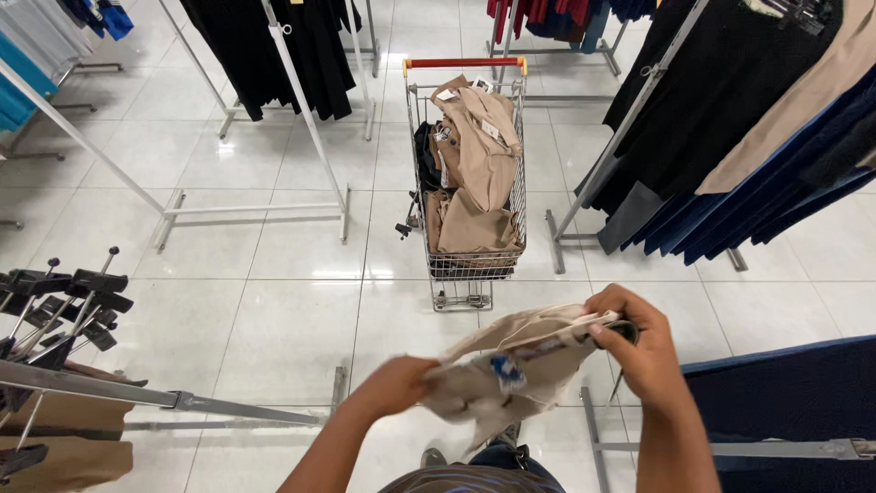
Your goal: The person selects a pair of brown trousers from a clothing rack, places them into a shopping cart containing other clothes, and then selects and clips a white pair of shorts onto a hanger before returning them to the rack.
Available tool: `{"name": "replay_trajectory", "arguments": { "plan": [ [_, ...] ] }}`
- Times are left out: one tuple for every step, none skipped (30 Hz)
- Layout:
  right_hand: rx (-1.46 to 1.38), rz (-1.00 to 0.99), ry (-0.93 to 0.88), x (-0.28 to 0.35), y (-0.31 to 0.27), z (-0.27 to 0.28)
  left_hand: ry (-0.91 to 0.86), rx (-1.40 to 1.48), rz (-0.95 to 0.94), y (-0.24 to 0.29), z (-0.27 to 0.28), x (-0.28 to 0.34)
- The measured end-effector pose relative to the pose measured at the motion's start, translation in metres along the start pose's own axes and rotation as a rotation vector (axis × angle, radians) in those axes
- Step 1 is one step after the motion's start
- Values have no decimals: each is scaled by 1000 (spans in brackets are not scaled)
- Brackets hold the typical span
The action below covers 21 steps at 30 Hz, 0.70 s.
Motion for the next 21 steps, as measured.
{"name": "replay_trajectory", "arguments": {
  "plan": [
    [-1, -2, 3, -1, 17, 9, -4, -2, 0, -8, 8, -8],
    [-12, 12, 59, 1, 33, 20, 265, 46, -113, -12, 19, -11],
    [-23, 26, 115, 4, 49, 31, 532, 96, -230, -17, 30, -12],
    [-25, 18, 111, 4, 50, 38, 528, 100, -223, -21, 42, -12],
    [40, -35, 119, 5, 52, 45, 706, 56, -251, -23, 58, -9],
    [105, -82, 128, 3, 55, 54, 887, 7, -283, -25, 75, -7],
    [104, -85, 125, 4, 56, 55, 887, 8, -279, -12, 87, 3],
    [150, -139, 106, 3, 59, 56, 921, 21, -273, 0, 102, 12],
    [196, -193, 88, 2, 62, 57, 955, 33, -266, 13, 117, 21],
    [194, -192, 87, -1, 44, 46, 957, 32, -265, 22, 123, 24],
    [222, -241, 67, -3, 28, 35, 958, 70, -373, 34, 129, 27],
    [249, -292, 45, -5, 12, 23, 957, 109, -477, 45, 134, 32],
    [248, -293, 41, -8, 16, 18, 959, 109, -473, 54, 134, 32],
    [278, -234, -48, -11, 18, 10, 899, 253, -521, 63, 132, 32],
    [308, -175, -137, -14, 20, 3, 836, 397, -567, 72, 131, 32],
    [308, -176, -137, -12, 15, -15, 834, 397, -567, 75, 128, 33],
    [380, -151, -257, -10, 11, -36, 810, 433, -530, 78, 124, 33],
    [451, -127, -376, -6, 6, -57, 784, 468, -493, 80, 119, 32],
    [450, -130, -375, -4, 27, -64, 780, 469, -492, 86, 124, 37],
    [643, -187, -434, -1, 50, -72, 779, 408, -475, 93, 129, 41],
    [835, -244, -491, 1, 73, -79, 778, 348, -457, 99, 134, 46]
  ]
}}
Point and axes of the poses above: each hand's wrist, its own x-axis away from the middle knuckle, its own z-axis out of the back of the hand, y = z × x, the point moved 3 cm from there along -x, towards the middle knuckle, and after that the axes turned 5 degrees about z, right-handed, at the moved point
